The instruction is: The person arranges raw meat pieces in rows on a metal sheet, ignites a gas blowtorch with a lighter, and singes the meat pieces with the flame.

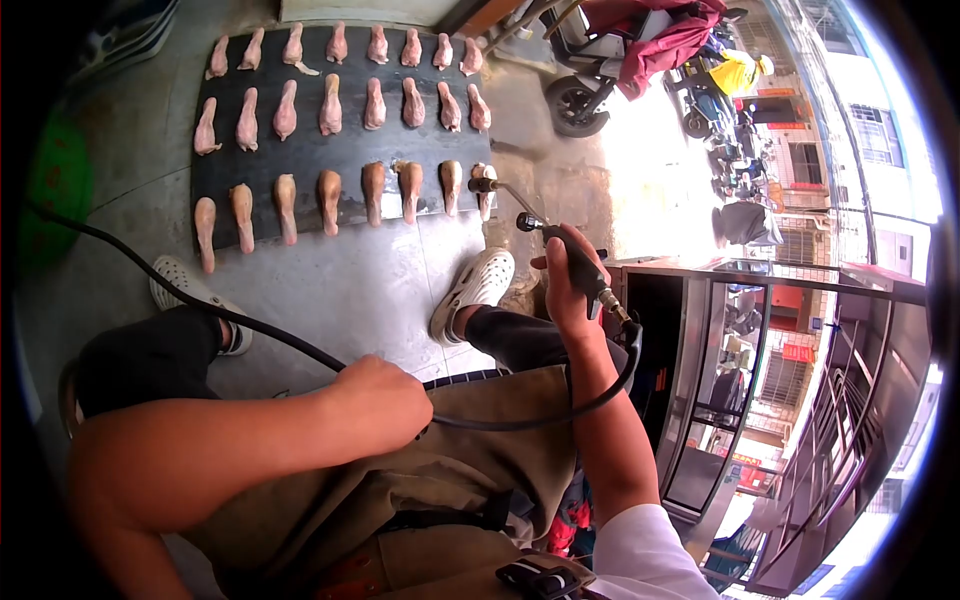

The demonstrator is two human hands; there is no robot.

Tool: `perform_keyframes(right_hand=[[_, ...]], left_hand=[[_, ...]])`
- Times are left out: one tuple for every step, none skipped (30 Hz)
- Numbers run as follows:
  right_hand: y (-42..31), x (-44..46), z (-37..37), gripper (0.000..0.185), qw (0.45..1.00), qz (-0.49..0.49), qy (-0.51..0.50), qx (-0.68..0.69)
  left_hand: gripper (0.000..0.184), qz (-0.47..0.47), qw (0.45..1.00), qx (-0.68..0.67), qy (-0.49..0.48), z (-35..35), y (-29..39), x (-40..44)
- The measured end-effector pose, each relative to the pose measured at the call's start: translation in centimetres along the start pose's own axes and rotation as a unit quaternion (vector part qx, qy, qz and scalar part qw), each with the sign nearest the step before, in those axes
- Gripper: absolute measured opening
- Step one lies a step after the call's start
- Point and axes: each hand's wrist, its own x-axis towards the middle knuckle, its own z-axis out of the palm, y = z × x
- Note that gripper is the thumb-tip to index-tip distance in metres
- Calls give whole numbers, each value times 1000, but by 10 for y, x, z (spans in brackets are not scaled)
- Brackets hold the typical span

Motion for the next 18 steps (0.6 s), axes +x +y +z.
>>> perform_keyframes(right_hand=[[2, -3, 0, 33, 1000, -1, -1, -10], [3, -5, 0, 33, 1000, -2, -2, -19], [7, -6, 1, 32, 1000, 3, 3, -22], [7, -8, 1, 32, 1000, 4, 5, -12], [5, -9, 2, 32, 1000, 6, 6, -2], [5, -10, 2, 32, 1000, 8, 8, 8], [9, -10, 2, 34, 1000, -1, -1, -3], [14, -11, 3, 36, 1000, -10, -11, -14], [18, -11, 3, 39, 999, -18, -19, -25], [19, -12, 3, 38, 998, -29, -32, -37], [16, -13, 3, 38, 997, -41, -44, -49], [13, -12, 4, 38, 995, -52, -55, -59], [8, -10, 5, 35, 988, -109, -53, -95], [5, -8, 6, 35, 981, -148, -65, -106], [1, -5, 7, 36, 973, -185, -75, -117], [-4, -2, 8, 36, 963, -221, -83, -128], [-12, 1, 11, 40, 957, -241, -96, -131], [-17, 4, 10, 43, 952, -231, -134, -150]], left_hand=[[13, 0, 1000, 1, 0, 1, -1, 1], [13, 0, 1000, 1, 1, 2, -1, 1], [14, 1, 1000, 2, -4, 1, -1, 1], [14, 1, 1000, 2, -9, 0, -1, 2], [14, 1, 1000, 2, -15, -1, -1, 2], [14, -2, 1000, 1, -16, -2, -1, 2], [14, -4, 1000, 1, -18, -2, -1, 2], [14, -7, 1000, 0, -20, -2, -1, 3], [14, -6, 1000, 1, -23, -3, -1, 3], [14, -7, 1000, 3, -26, -3, -1, 4], [14, -7, 1000, 5, -30, -4, -2, 5], [14, -7, 1000, 12, -24, -4, -2, 5], [14, -6, 1000, 19, -18, -3, -2, 5], [14, -4, 1000, 28, -13, -3, -3, 6], [14, -10, 999, 26, -26, -4, -3, 7], [15, -14, 999, 26, -40, -5, -3, 10], [15, -17, 998, 28, -55, -7, -3, 12], [15, -19, 997, 28, -65, -9, -4, 15]])
